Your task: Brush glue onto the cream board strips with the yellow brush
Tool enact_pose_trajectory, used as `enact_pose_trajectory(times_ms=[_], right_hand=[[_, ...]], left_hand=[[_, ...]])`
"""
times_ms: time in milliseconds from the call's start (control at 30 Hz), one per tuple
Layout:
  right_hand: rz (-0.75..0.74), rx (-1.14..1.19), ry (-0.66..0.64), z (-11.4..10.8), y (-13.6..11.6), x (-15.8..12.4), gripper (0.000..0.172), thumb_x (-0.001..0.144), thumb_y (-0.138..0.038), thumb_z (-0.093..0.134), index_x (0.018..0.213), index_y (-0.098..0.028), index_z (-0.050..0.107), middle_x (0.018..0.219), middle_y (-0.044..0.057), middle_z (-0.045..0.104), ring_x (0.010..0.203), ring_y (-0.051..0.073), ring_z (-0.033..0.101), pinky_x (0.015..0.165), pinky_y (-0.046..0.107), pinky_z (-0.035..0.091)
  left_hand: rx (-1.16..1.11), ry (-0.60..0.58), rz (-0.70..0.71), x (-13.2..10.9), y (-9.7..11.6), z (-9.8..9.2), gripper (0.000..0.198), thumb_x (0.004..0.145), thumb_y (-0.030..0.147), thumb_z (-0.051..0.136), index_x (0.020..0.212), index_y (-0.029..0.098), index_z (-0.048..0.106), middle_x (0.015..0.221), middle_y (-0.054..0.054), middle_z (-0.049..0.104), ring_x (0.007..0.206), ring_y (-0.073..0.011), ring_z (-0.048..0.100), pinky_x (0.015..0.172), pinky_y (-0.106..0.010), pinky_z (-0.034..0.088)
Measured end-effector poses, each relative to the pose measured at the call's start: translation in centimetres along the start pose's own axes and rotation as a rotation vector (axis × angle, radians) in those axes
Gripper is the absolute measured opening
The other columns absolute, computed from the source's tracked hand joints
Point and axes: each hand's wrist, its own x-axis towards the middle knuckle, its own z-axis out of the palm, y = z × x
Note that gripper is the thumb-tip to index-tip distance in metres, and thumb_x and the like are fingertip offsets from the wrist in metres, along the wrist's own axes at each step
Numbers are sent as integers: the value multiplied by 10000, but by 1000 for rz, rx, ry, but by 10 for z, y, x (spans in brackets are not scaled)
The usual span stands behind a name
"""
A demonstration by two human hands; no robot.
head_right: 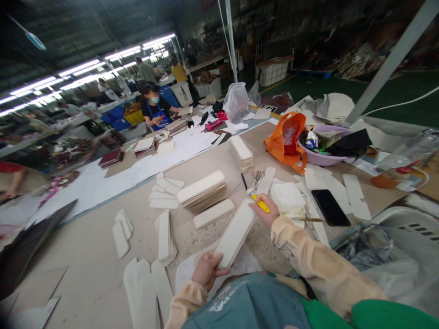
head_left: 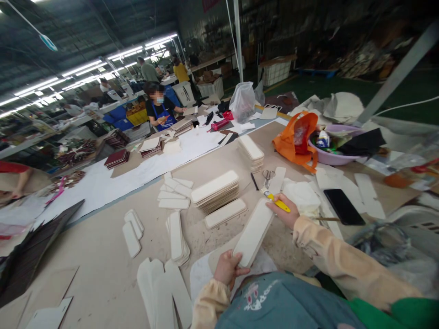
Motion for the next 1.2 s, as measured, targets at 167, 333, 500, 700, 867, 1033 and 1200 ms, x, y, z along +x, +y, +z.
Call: enact_pose_trajectory(times_ms=[167, 333, 500, 700, 867, 1033, 1200], right_hand=[[20, -142, -29, 18, 30, 6, 332, 668, -509, 622, 742, -242, 439, 595, -48, 487, 513, 142, 433, 501, 269, 360], [60, -231, -9, 51, 54, 19, 326, 666, -531, 591, 746, -245, 456, 612, -33, 506, 537, 163, 467, 534, 296, 395], [133, -296, -18, 87, 61, 39, 327, 666, -523, 592, 747, -247, 436, 635, -26, 539, 543, 172, 496, 551, 308, 409], [150, -319, -12, 110, 69, 56, 318, 682, -508, 595, 765, -260, 413, 670, -20, 581, 591, 195, 557, 590, 331, 446], [168, -300, -27, 120, 79, 59, 293, 690, -463, 602, 774, -265, 402, 704, -20, 604, 615, 197, 582, 636, 347, 469], [197, -270, -69, 122, 86, 62, 277, 693, -441, 604, 786, -268, 409, 734, -8, 614, 648, 199, 595, 656, 341, 466], [188, -268, -50, 125, 82, 65, 290, 691, -466, 610, 776, -265, 418, 752, 4, 635, 679, 211, 614, 655, 344, 465]], left_hand=[[-54, 187, 11, 26, -1, -39, 376, 562, 338, 738, 868, 157, 616, 778, -28, 654, 599, -103, 573, 497, -198, 483], [63, 375, 75, 62, 19, -85, 368, 504, 411, 744, 696, 140, 584, 563, 5, 588, 450, -61, 488, 384, -151, 337], [177, 516, 113, 102, 48, -111, 292, 542, 401, 696, 586, 162, 534, 440, 51, 493, 401, -59, 433, 391, -167, 320], [410, 689, 140, 137, 64, -125, 161, 650, 328, 600, 597, 184, 551, 449, 49, 494, 462, -105, 489, 473, -216, 370], [606, 775, 135, 151, 66, -133, 130, 711, 303, 555, 666, 185, 588, 574, 8, 600, 599, -141, 565, 593, -244, 401], [740, 815, 106, 158, 63, -138, 154, 749, 321, 532, 752, 186, 607, 702, -26, 661, 694, -166, 601, 641, -257, 409], [811, 843, 95, 161, 58, -139, 199, 769, 333, 512, 807, 166, 614, 726, -46, 662, 693, -177, 605, 648, -269, 416]])
